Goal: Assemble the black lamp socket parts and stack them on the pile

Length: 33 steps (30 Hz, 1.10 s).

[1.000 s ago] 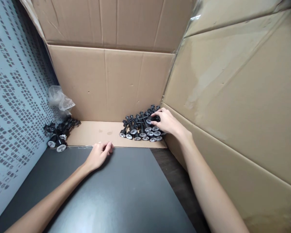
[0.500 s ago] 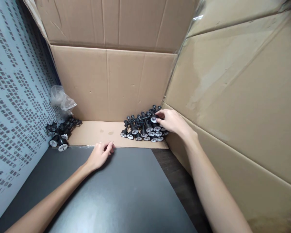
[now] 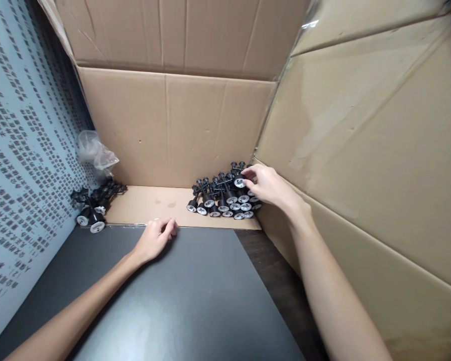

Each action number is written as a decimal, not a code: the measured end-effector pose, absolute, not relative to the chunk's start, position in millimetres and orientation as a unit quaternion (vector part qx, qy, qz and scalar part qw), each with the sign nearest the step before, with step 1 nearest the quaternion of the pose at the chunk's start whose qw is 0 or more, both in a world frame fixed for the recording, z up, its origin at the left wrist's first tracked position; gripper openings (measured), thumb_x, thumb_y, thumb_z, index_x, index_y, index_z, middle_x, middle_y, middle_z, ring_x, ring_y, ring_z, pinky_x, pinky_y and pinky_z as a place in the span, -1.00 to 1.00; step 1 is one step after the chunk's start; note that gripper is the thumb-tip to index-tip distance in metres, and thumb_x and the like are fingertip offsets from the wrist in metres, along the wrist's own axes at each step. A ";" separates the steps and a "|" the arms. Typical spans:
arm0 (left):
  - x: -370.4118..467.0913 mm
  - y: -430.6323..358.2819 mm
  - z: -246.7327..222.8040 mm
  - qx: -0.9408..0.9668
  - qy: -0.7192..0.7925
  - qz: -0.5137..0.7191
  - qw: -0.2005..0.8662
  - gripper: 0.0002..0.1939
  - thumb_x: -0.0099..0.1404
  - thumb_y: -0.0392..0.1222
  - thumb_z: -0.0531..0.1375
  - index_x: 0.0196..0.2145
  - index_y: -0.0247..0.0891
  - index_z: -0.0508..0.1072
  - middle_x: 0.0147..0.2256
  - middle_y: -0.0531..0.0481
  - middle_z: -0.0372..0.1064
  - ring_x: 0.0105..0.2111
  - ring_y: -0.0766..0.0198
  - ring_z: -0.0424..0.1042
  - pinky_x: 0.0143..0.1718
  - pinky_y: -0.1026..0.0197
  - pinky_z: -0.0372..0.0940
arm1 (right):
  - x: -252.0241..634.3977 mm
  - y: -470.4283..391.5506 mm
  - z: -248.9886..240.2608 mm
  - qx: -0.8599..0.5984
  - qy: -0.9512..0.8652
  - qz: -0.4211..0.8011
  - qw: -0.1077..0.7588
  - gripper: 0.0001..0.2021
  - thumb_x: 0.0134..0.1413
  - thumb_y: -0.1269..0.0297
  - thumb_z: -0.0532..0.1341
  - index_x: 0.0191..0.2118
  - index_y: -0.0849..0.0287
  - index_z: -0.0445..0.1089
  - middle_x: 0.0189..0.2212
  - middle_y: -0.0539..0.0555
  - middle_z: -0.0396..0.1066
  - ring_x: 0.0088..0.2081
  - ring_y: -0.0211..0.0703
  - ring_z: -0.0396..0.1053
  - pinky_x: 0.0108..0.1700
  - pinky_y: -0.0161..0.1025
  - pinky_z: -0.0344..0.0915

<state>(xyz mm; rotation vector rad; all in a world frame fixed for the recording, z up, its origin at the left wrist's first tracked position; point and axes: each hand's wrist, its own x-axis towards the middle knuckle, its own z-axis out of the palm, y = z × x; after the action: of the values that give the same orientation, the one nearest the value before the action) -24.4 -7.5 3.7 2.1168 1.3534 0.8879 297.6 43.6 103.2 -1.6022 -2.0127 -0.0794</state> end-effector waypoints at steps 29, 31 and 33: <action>-23.7 -6.9 3.0 0.766 0.497 0.325 0.247 -0.47 0.41 0.11 -0.11 -0.39 -0.28 0.48 -0.49 0.00 0.44 -0.48 0.24 0.42 -0.34 0.23 0.27 | 303.7 43.5 104.6 -0.587 -0.767 0.058 0.254 -0.73 0.11 0.45 0.20 -0.05 0.21 0.45 -0.12 0.20 0.51 -0.08 -0.03 0.47 0.00 -0.12 0.42; -23.6 -6.8 2.7 0.765 0.500 0.323 0.246 -0.47 0.41 0.11 -0.11 -0.39 -0.29 0.48 -0.49 0.00 0.44 -0.47 0.25 0.42 -0.34 0.23 0.27 | 303.6 43.9 104.2 -0.590 -0.769 0.047 0.240 -0.73 0.11 0.44 0.20 -0.04 0.21 0.45 -0.10 0.22 0.50 -0.06 -0.01 0.47 0.02 -0.09 0.40; -23.8 -6.7 2.8 0.765 0.500 0.322 0.245 -0.47 0.41 0.11 -0.11 -0.39 -0.29 0.48 -0.49 0.00 0.44 -0.47 0.25 0.42 -0.34 0.23 0.26 | 303.5 44.2 103.7 -0.588 -0.775 0.029 0.230 -0.73 0.11 0.41 0.22 -0.05 0.21 0.46 -0.09 0.23 0.48 -0.06 0.02 0.46 0.03 -0.07 0.39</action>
<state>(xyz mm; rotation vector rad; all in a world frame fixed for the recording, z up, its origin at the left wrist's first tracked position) -23.8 -6.7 2.8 2.0893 1.3657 0.8786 303.5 44.2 103.7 -1.6185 -2.1321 0.0792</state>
